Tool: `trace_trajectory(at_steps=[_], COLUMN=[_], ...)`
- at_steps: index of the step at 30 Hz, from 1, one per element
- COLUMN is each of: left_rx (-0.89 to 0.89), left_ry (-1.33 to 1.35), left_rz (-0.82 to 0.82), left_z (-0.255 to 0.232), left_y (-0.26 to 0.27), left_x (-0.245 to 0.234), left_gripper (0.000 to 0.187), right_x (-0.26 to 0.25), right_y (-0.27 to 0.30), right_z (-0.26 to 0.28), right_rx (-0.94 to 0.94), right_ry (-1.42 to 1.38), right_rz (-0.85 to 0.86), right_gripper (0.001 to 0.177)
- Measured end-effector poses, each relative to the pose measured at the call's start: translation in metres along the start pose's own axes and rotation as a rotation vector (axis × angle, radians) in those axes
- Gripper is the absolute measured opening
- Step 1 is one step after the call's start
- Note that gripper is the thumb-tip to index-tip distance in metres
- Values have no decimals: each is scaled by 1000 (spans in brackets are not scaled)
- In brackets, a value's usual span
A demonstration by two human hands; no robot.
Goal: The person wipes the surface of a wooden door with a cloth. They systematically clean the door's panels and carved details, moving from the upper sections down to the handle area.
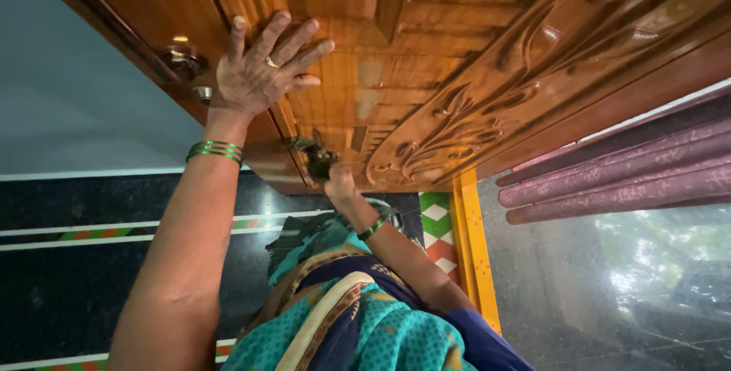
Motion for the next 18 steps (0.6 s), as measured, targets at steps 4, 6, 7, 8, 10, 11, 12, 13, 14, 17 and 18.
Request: trace_trajectory(at_steps=[4, 6, 7, 8, 10, 11, 12, 13, 14, 17, 18], left_rx=[-9, -4, -5, -6, -8, -4, -1, 5, 10, -2, -12], left_ry=[11, 11, 9, 8, 7, 10, 13, 14, 14, 20, 20], left_rz=[20, 17, 9, 0, 0, 7, 13, 11, 8, 2, 2], left_z=[-3, -2, -1, -1, 0, 0, 0, -1, -1, -1, -1], left_y=[0, 1, -1, -3, -4, -3, -2, 0, 1, 0, 0], left_x=[2, 1, 2, 1, 1, 1, 1, 1, 1, 2, 2], left_gripper=[72, 70, 71, 71, 71, 70, 70, 70, 70, 70, 71], right_x=[14, 10, 3, -6, -29, -39, -49, -58, -63, -73, -73], right_y=[-28, -37, -36, -34, -19, -13, -8, 0, 8, 18, 18], right_z=[-1, -7, -16, -25, -46, -58, -69, -80, -85, -96, -95], right_rx=[801, 882, 909, 937, 1004, 1028, 1057, 1084, 1116, 1162, 1163], right_ry=[-1920, -1866, -1828, -1808, -1747, -1724, -1701, -1675, -1674, -1669, -1677], right_rz=[22, 21, 8, -56, -211, -312, -404, -498, -529, -593, -593], right_gripper=[43, 42, 42, 41, 41, 40, 40, 39, 39, 38, 38])
Point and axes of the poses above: each hand's wrist, its own y-axis away from the middle knuckle, its own x-axis out of the palm, z = x × y, the point moved 1 cm from there along -y, towards the middle knuckle, and after that the axes turned 10 degrees about y, right-handed, at the moved point
